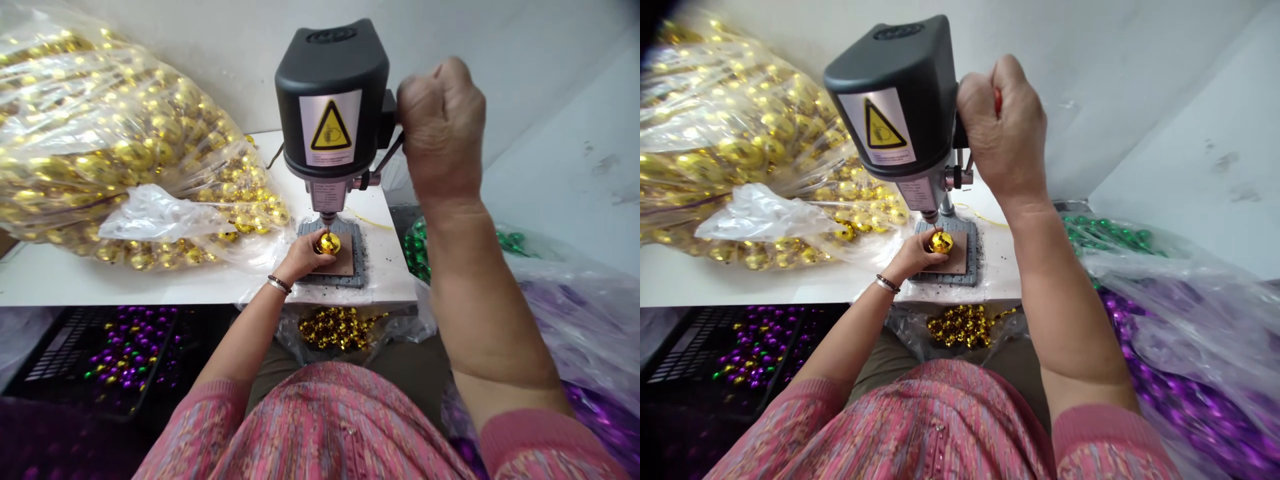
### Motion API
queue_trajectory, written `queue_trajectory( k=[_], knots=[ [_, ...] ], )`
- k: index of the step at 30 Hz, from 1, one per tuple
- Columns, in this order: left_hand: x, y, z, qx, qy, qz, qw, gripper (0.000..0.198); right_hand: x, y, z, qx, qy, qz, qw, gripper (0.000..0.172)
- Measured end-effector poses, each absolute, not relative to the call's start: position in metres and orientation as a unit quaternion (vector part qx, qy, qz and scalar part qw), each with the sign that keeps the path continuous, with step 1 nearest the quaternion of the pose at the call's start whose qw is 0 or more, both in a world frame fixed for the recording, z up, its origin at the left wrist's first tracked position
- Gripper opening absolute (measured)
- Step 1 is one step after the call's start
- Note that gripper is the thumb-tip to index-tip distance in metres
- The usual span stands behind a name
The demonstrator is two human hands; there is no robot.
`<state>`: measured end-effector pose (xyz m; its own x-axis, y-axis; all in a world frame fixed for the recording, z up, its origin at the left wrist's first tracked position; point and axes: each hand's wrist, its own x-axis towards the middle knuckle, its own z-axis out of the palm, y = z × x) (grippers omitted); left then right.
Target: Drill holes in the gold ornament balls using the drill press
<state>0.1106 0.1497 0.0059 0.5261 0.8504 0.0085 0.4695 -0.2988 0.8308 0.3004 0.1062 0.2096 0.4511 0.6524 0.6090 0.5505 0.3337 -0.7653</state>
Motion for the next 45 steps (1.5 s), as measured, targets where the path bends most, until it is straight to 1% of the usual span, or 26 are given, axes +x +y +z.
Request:
queue_trajectory(
  k=[6, 10, 14, 20, 25, 30, 35, 41, 43, 45],
  knots=[
    [0.111, 0.148, 0.009, 0.780, 0.430, 0.222, 0.398, 0.075, 0.297, 0.062, 0.180, -0.548, -0.606, -0.062, 0.574, 0.016],
    [0.112, 0.147, 0.009, 0.781, 0.435, 0.218, 0.392, 0.077, 0.294, 0.041, 0.151, -0.553, -0.621, -0.105, 0.545, 0.011],
    [0.111, 0.146, 0.009, 0.778, 0.440, 0.217, 0.393, 0.077, 0.291, 0.037, 0.131, -0.562, -0.613, -0.151, 0.534, 0.010],
    [0.111, 0.145, 0.014, 0.777, 0.434, 0.216, 0.403, 0.072, 0.292, 0.043, 0.115, -0.577, -0.593, -0.201, 0.525, 0.016],
    [0.111, 0.144, 0.015, 0.773, 0.431, 0.212, 0.415, 0.072, 0.289, 0.046, 0.105, -0.553, -0.583, -0.242, 0.544, 0.016],
    [0.110, 0.146, 0.012, 0.773, 0.425, 0.204, 0.426, 0.075, 0.284, 0.050, 0.098, -0.505, -0.579, -0.299, 0.566, 0.010],
    [0.110, 0.148, 0.006, 0.777, 0.425, 0.214, 0.411, 0.075, 0.280, 0.054, 0.094, -0.491, -0.564, -0.292, 0.597, 0.009],
    [0.110, 0.148, 0.006, 0.787, 0.419, 0.215, 0.398, 0.072, 0.276, 0.057, 0.077, -0.453, -0.571, -0.276, 0.627, 0.011],
    [0.111, 0.147, 0.008, 0.788, 0.421, 0.215, 0.395, 0.072, 0.275, 0.056, 0.083, -0.456, -0.563, -0.272, 0.634, 0.012],
    [0.111, 0.146, 0.008, 0.785, 0.425, 0.220, 0.392, 0.073, 0.276, 0.058, 0.103, -0.477, -0.542, -0.260, 0.641, 0.018]
  ],
)
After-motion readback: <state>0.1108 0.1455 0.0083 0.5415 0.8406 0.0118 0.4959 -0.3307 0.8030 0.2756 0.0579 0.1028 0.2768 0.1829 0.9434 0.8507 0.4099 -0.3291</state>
